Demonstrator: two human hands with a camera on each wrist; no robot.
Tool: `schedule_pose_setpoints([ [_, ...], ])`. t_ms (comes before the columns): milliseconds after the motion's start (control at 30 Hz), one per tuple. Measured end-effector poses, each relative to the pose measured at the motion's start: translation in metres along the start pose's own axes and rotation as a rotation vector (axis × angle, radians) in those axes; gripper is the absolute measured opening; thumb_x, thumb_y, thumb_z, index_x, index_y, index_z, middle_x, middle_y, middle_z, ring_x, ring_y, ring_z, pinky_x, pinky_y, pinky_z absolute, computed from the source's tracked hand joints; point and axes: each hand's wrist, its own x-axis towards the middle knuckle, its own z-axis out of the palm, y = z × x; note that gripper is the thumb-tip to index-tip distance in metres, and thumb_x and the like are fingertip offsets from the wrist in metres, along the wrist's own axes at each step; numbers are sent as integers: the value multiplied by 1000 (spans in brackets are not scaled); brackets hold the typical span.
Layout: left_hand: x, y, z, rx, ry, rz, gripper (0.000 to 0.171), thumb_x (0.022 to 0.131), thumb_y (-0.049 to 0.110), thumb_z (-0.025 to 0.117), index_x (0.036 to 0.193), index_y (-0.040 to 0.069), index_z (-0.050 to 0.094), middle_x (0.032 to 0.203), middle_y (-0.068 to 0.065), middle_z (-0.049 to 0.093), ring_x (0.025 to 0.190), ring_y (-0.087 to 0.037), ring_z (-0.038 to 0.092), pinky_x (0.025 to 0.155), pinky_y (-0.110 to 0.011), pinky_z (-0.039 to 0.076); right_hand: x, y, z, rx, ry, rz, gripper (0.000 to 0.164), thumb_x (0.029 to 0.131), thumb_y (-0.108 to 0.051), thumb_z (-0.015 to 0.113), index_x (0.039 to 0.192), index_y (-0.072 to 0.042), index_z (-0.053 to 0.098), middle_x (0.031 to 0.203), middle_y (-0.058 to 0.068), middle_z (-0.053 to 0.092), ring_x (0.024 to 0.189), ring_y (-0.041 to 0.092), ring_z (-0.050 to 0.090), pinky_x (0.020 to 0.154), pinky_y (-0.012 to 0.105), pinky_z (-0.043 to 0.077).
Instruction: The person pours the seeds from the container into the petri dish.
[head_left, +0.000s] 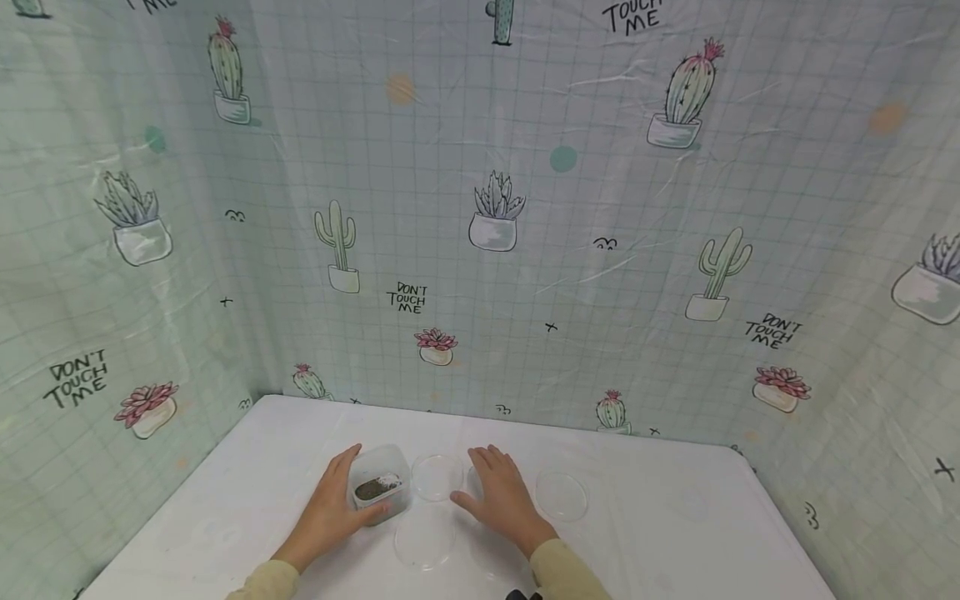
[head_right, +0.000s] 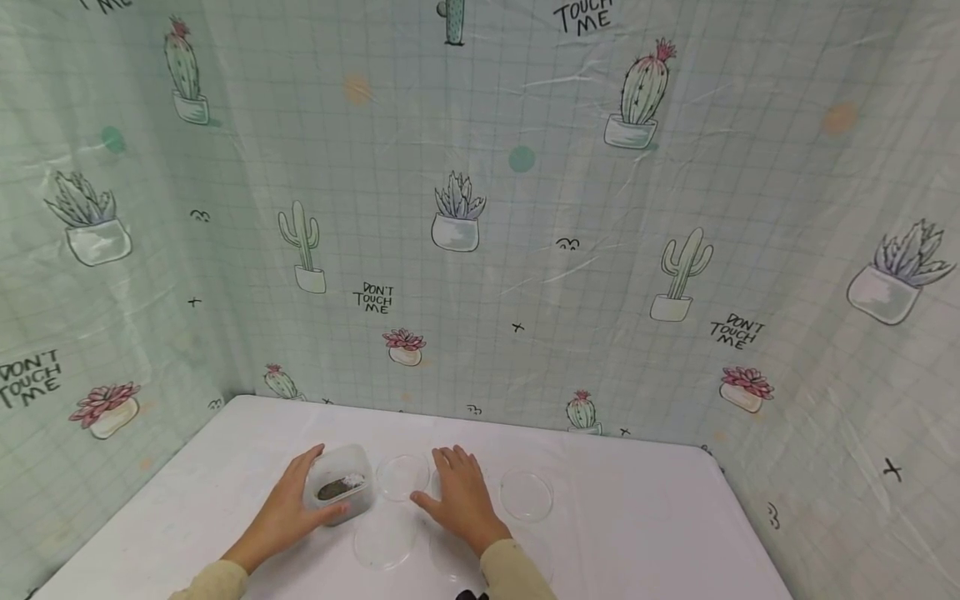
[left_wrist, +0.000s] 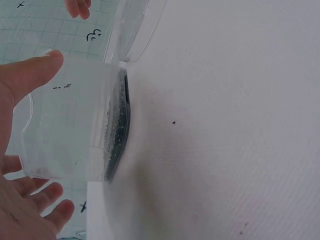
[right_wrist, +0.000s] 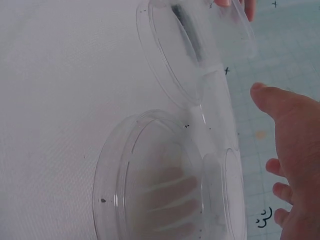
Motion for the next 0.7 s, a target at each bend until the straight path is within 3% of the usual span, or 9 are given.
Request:
schedule_pose_setpoints([
  [500, 2, -4, 4, -83, -52, -141, 111, 62, 54, 76, 143, 6, 17, 139, -23, 35, 126, -42, 38, 103, -59, 33, 6, 1, 10, -8, 1, -15, 74, 79, -59, 56, 133, -10, 44, 135, 8, 48, 131, 30, 37, 111, 52, 27],
  [700, 1, -5, 6, -121, -39, -141, 106, 63, 51, 77, 141, 6, 21, 136, -23, 40, 119, -41, 46, 98, -56, 39, 9, 2, 11, 5, -14, -16, 73, 80, -58, 56, 133, -9, 44, 134, 8, 49, 131, 31, 37, 111, 53, 26],
])
